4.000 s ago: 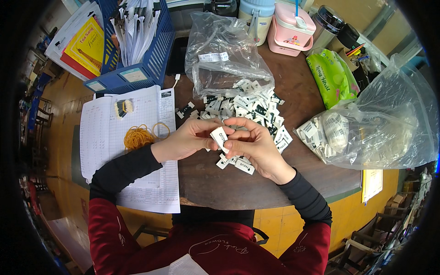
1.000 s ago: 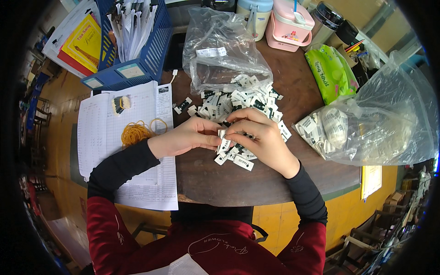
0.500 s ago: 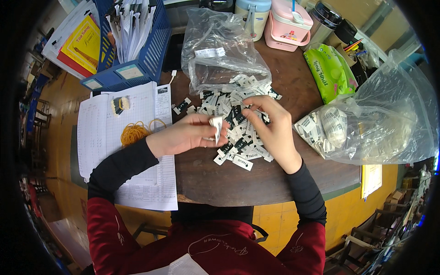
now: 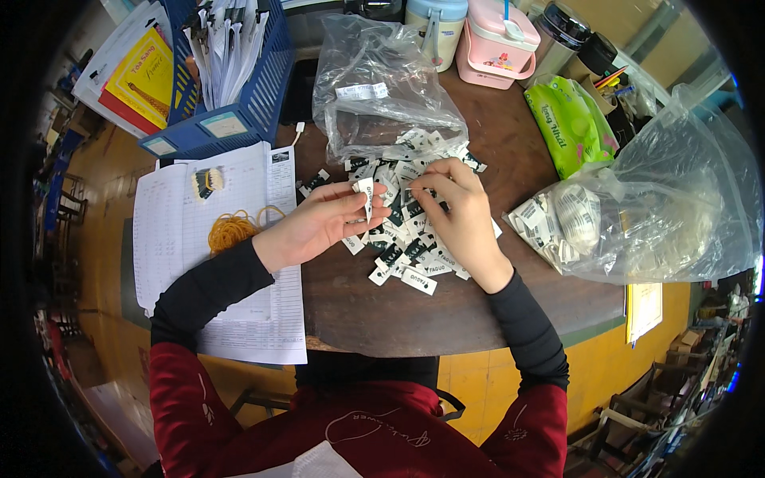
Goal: The person gathers small white tags from a pile on the table, aligns them into a neat stack, and secures the stack with a yellow rubber band. The person repeats this process to form multiple small bundles.
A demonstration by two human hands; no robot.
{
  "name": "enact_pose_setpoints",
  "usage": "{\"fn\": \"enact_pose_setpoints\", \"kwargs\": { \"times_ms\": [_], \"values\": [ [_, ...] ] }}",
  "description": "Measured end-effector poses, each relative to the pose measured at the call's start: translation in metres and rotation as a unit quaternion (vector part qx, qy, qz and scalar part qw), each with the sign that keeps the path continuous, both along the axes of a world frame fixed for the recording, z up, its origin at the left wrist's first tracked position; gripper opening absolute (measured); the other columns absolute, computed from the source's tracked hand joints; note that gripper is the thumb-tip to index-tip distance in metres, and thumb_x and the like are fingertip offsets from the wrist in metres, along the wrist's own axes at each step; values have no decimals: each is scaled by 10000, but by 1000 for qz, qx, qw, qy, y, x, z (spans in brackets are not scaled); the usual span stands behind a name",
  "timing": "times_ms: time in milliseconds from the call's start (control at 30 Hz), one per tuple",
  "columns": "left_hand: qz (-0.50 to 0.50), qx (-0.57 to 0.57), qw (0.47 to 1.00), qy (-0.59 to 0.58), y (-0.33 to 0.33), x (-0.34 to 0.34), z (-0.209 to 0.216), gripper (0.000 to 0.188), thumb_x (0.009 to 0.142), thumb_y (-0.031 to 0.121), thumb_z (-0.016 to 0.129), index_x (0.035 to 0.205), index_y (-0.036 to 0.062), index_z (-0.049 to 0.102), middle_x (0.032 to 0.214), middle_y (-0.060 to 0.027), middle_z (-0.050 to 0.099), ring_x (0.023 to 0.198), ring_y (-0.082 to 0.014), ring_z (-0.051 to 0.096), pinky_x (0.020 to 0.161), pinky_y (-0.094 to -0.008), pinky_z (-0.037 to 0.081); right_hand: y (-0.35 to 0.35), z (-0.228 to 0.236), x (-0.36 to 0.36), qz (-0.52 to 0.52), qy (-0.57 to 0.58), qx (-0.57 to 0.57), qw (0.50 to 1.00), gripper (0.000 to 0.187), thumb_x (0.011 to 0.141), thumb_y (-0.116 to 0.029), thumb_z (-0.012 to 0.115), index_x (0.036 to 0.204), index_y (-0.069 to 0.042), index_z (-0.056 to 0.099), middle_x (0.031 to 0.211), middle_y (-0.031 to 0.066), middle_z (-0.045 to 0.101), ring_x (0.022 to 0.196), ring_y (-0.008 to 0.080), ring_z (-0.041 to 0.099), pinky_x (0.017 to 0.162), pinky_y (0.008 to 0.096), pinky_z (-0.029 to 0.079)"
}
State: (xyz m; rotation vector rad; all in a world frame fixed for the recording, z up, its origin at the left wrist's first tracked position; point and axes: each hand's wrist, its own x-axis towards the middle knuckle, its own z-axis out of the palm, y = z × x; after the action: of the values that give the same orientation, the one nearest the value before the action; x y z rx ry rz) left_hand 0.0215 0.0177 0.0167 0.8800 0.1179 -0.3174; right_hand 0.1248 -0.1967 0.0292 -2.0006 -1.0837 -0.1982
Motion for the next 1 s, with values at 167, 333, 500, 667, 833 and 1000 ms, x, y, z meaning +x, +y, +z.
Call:
{"fn": "enact_pose_setpoints", "kwargs": {
  "times_ms": [167,333,500,667,833,1000],
  "values": [
    [-34,23,999,15,0,0,0,380,1021,148,546,1344,-50,514,1254,-142,616,1219,-247,592,1089,-357,466,-2,10,-8,-51,29,94,994,128,781,-9,754,908,-20,742,842,75,697,735,219,639,771,330,488],
    [-78,7,997,-8,-1,-2,-2,427,1022,185,551,1377,-39,475,1296,-147,594,1273,-254,555,1126,-365,425,3,4,-21,26,-83,77,993,197,712,24,765,906,-13,766,932,77,723,888,224,637,855,347,461],
    [-56,-30,998,0,0,-3,-5,454,1014,206,565,1386,-33,462,1357,-129,551,1288,-233,539,1143,-366,406,9,-2,-27,80,-85,69,991,273,674,-21,792,938,-91,794,1129,74,686,1089,279,580,929,403,449],
    [-60,-20,998,-13,0,-3,-2,448,1017,206,560,1392,-21,465,1344,-114,558,1280,-228,544,1143,-366,402,6,3,-25,101,-56,59,992,262,705,-39,767,964,-76,784,1193,93,659,1104,308,574,944,417,448],
    [-59,21,998,-28,2,-2,1,419,1037,203,520,1389,-19,476,1285,-121,595,1286,-245,541,1138,-361,403,4,5,3,22,-43,-2,999,259,782,-93,745,1032,-25,736,1134,115,645,1047,293,587,909,389,457],
    [-62,40,997,-17,-1,-2,1,404,1040,183,513,1385,-25,485,1301,-145,598,1266,-267,567,1106,-369,433,6,-16,26,-23,-4,-31,999,243,797,-108,769,1014,-8,725,967,101,640,952,269,608,839,355,469]
  ]
}}
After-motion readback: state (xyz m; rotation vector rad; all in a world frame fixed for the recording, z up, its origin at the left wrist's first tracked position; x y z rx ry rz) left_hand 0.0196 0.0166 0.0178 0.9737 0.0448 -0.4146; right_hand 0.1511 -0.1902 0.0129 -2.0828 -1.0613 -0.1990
